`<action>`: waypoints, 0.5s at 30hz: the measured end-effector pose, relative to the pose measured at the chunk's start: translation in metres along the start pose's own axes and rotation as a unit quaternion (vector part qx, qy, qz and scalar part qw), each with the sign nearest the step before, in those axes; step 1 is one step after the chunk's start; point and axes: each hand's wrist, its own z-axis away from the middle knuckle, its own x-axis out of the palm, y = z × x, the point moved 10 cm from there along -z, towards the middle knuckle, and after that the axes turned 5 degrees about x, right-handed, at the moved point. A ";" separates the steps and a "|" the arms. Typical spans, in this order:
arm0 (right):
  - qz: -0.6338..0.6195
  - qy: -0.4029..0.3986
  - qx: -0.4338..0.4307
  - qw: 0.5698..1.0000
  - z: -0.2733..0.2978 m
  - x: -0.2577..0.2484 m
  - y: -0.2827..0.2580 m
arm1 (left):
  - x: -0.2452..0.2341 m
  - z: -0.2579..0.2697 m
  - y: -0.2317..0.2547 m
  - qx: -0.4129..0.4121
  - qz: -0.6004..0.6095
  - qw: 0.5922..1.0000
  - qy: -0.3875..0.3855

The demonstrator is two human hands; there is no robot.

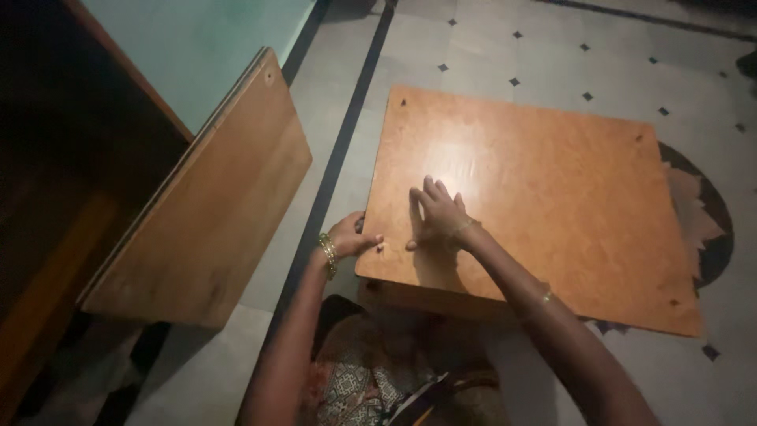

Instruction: The person aligns a wooden tabletop onto a base with cylindrical legs and repeatedly presses and adjusts the corners to secure the fit. The tabletop is handled by hand without visible tools.

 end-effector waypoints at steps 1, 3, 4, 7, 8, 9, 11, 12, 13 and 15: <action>-0.003 -0.001 0.013 1.000 -0.003 0.003 0.003 | -0.003 0.003 0.000 0.000 -0.023 0.999 0.036; -0.003 0.003 0.027 1.000 -0.002 0.011 0.008 | -0.007 0.011 0.013 0.042 -0.040 0.995 0.081; 0.001 0.011 0.028 1.000 -0.004 0.013 0.010 | -0.013 0.015 0.020 0.063 -0.050 0.991 0.103; 0.019 0.012 0.043 0.999 -0.015 0.020 0.020 | -0.014 0.026 0.009 -0.032 -0.063 0.991 0.113; 0.024 0.003 0.052 0.998 -0.013 0.031 0.025 | -0.012 0.032 0.008 -0.016 -0.068 0.990 0.120; -0.002 0.023 0.020 1.000 -0.013 0.035 0.022 | -0.010 0.038 0.006 0.001 -0.073 0.989 0.127; -0.051 0.068 -0.045 0.995 -0.017 0.036 0.014 | -0.001 0.043 0.003 0.068 0.007 0.992 0.103; -0.031 0.068 -0.007 0.997 -0.024 0.040 0.020 | 0.005 0.044 0.008 0.121 0.089 0.986 0.070; -0.011 0.068 0.031 0.997 -0.029 0.047 0.020 | 0.007 0.043 0.015 0.173 0.170 0.970 0.035; 0.010 0.065 0.077 0.995 -0.027 0.061 0.027 | 0.006 0.042 -0.008 0.137 0.130 0.978 0.093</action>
